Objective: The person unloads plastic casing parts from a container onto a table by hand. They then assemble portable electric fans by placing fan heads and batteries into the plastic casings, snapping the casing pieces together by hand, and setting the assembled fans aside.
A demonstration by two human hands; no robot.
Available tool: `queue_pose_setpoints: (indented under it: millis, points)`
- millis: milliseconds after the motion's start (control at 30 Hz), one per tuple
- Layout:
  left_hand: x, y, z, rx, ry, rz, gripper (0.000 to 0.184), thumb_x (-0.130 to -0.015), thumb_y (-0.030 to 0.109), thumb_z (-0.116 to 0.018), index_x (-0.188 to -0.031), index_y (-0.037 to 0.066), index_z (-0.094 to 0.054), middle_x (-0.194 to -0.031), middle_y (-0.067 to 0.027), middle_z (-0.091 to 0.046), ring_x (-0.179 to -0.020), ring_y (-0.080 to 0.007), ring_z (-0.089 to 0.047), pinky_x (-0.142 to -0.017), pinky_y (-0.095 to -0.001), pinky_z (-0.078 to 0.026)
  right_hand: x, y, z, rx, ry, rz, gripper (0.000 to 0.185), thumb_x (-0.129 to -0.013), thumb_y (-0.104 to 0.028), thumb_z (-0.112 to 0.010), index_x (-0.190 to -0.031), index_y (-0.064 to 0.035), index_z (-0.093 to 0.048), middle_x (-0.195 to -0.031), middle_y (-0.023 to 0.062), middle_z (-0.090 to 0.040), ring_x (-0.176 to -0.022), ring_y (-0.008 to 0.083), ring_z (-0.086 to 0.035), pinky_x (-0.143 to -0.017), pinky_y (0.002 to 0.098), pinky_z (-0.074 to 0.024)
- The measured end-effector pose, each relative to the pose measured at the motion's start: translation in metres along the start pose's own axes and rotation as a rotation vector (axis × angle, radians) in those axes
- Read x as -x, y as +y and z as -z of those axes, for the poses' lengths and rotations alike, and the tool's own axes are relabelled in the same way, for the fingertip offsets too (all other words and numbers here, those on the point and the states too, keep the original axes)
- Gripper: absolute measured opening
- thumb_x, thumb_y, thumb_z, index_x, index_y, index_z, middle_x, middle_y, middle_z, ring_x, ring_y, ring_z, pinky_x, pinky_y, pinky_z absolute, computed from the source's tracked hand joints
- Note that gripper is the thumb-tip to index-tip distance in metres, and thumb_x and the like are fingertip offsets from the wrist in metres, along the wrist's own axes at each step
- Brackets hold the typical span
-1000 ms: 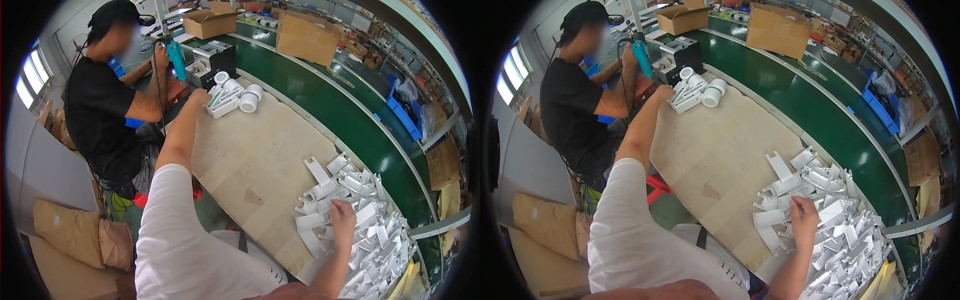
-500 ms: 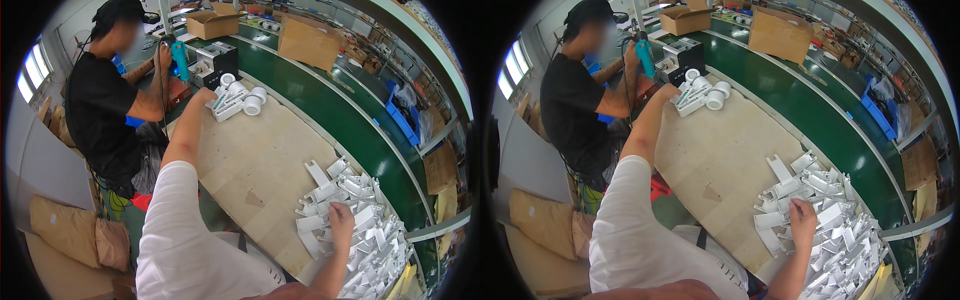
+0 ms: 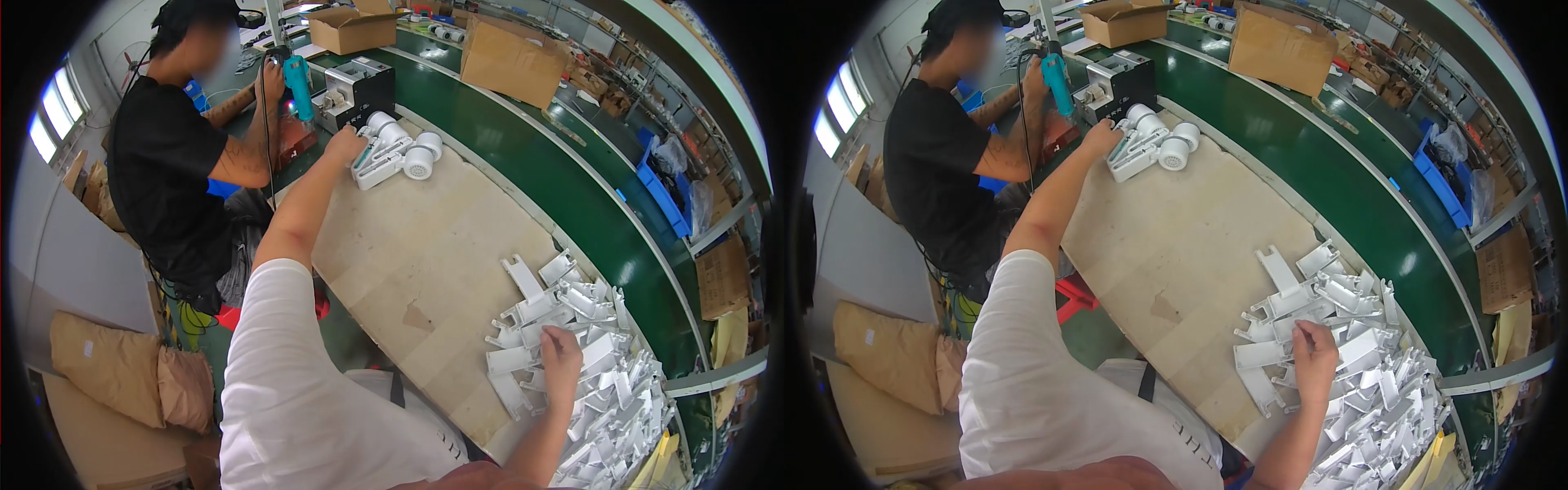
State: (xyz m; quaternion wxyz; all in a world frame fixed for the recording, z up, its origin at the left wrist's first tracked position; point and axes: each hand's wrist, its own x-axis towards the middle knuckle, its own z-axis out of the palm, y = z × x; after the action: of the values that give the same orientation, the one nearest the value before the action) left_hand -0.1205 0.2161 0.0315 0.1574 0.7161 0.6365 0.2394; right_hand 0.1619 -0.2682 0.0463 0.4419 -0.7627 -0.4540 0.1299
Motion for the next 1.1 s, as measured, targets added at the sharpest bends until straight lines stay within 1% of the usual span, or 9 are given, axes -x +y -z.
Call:
queue_pose_setpoints:
  millis: [100, 300, 400, 467, 600, 767, 833, 1000, 1100]
  points:
    - [0.019, 0.012, 0.014, 0.031, 0.003, -0.068, 0.057, -0.072, 0.033, -0.058, -0.119, 0.002, -0.049, -0.110, -0.0220, -0.057, -0.104, -0.0325, -0.056, -0.088, -0.0413, -0.044, 0.000, 0.000, -0.001, 0.011, 0.010, 0.010, 0.013, -0.080, -0.004, -0.060, -0.092, 0.0000, -0.062, -0.082, 0.0089, -0.059, -0.071, 0.0162, -0.055, -0.066, 0.0258, -0.0451]
    - [0.049, 0.037, 0.034, -0.495, 0.009, -0.159, 0.049, -0.067, 0.033, -0.062, -0.110, 0.008, -0.059, -0.115, -0.0139, -0.057, -0.106, -0.0300, -0.055, -0.085, -0.0392, -0.046, 0.000, 0.000, 0.001, 0.000, 0.002, 0.012, 0.013, -0.080, -0.004, -0.060, -0.092, -0.0001, -0.062, -0.082, 0.0091, -0.059, -0.071, 0.0166, -0.056, -0.067, 0.0263, -0.0455]
    - [0.039, 0.032, 0.036, -0.449, -0.195, -0.137, 0.044, -0.066, 0.031, -0.062, -0.103, 0.008, -0.063, -0.109, -0.0134, -0.060, -0.100, -0.0276, -0.058, -0.080, -0.0378, -0.049, 0.000, 0.000, 0.003, 0.031, -0.045, -0.026, 0.015, -0.083, -0.007, -0.058, -0.096, 0.0005, -0.062, -0.088, 0.0073, -0.060, -0.079, 0.0136, -0.057, -0.073, 0.0251, -0.0446]
    - [0.042, 0.036, 0.045, -0.490, -0.367, -0.091, 0.039, -0.064, 0.028, -0.062, -0.095, 0.004, -0.066, -0.092, -0.0137, -0.065, -0.084, -0.0247, -0.064, -0.073, -0.0356, -0.051, 0.000, 0.000, 0.003, 0.038, -0.041, -0.052, 0.016, -0.083, -0.007, -0.057, -0.096, 0.0006, -0.062, -0.089, 0.0070, -0.060, -0.080, 0.0133, -0.057, -0.074, 0.0251, -0.0446]
    - [0.044, 0.027, 0.040, -0.324, -0.442, -0.024, 0.034, -0.063, 0.025, -0.062, -0.080, -0.004, -0.066, -0.069, -0.0136, -0.065, -0.059, -0.0225, -0.065, -0.061, -0.0312, -0.052, 0.000, 0.002, 0.001, 0.008, -0.038, -0.028, 0.016, -0.083, -0.006, -0.057, -0.096, 0.0014, -0.062, -0.088, 0.0064, -0.060, -0.080, 0.0128, -0.056, -0.074, 0.0245, -0.0443]
    - [0.039, 0.015, 0.031, -0.363, -0.392, -0.107, 0.029, -0.062, 0.024, -0.061, -0.074, -0.002, -0.068, -0.068, -0.0126, -0.065, -0.060, -0.0207, -0.065, -0.060, -0.0303, -0.051, 0.000, 0.003, -0.001, 0.029, -0.029, 0.005, 0.013, -0.082, -0.004, -0.058, -0.094, 0.0010, -0.061, -0.086, 0.0091, -0.059, -0.076, 0.0158, -0.056, -0.069, 0.0257, -0.0463]
    - [0.035, 0.007, 0.026, -0.337, -0.335, -0.223, 0.032, -0.063, 0.028, -0.057, -0.054, -0.002, -0.063, -0.053, -0.0141, -0.060, -0.051, -0.0239, -0.062, -0.054, -0.0329, -0.051, 0.000, 0.004, -0.001, 0.023, -0.030, -0.004, 0.013, -0.082, -0.004, -0.057, -0.094, 0.0010, -0.061, -0.086, 0.0088, -0.059, -0.076, 0.0157, -0.056, -0.070, 0.0255, -0.0460]
    - [0.026, 0.001, 0.022, -0.372, -0.347, -0.275, 0.032, -0.065, 0.029, -0.056, -0.053, 0.000, -0.063, -0.053, -0.0120, -0.061, -0.053, -0.0235, -0.062, -0.057, -0.0339, -0.051, 0.000, 0.005, -0.001, -0.004, -0.036, -0.019, 0.014, -0.083, -0.006, -0.058, -0.095, 0.0008, -0.061, -0.086, 0.0063, -0.059, -0.077, 0.0132, -0.055, -0.071, 0.0241, -0.0444]
    - [0.033, 0.011, 0.028, -0.425, -0.373, -0.212, 0.029, -0.064, 0.025, -0.062, -0.072, -0.002, -0.067, -0.063, -0.0112, -0.064, -0.059, -0.0202, -0.065, -0.060, -0.0289, -0.052, 0.000, 0.005, 0.000, -0.006, -0.015, 0.010, 0.013, -0.083, -0.005, -0.058, -0.094, 0.0004, -0.061, -0.085, 0.0079, -0.059, -0.075, 0.0150, -0.056, -0.070, 0.0249, -0.0454]
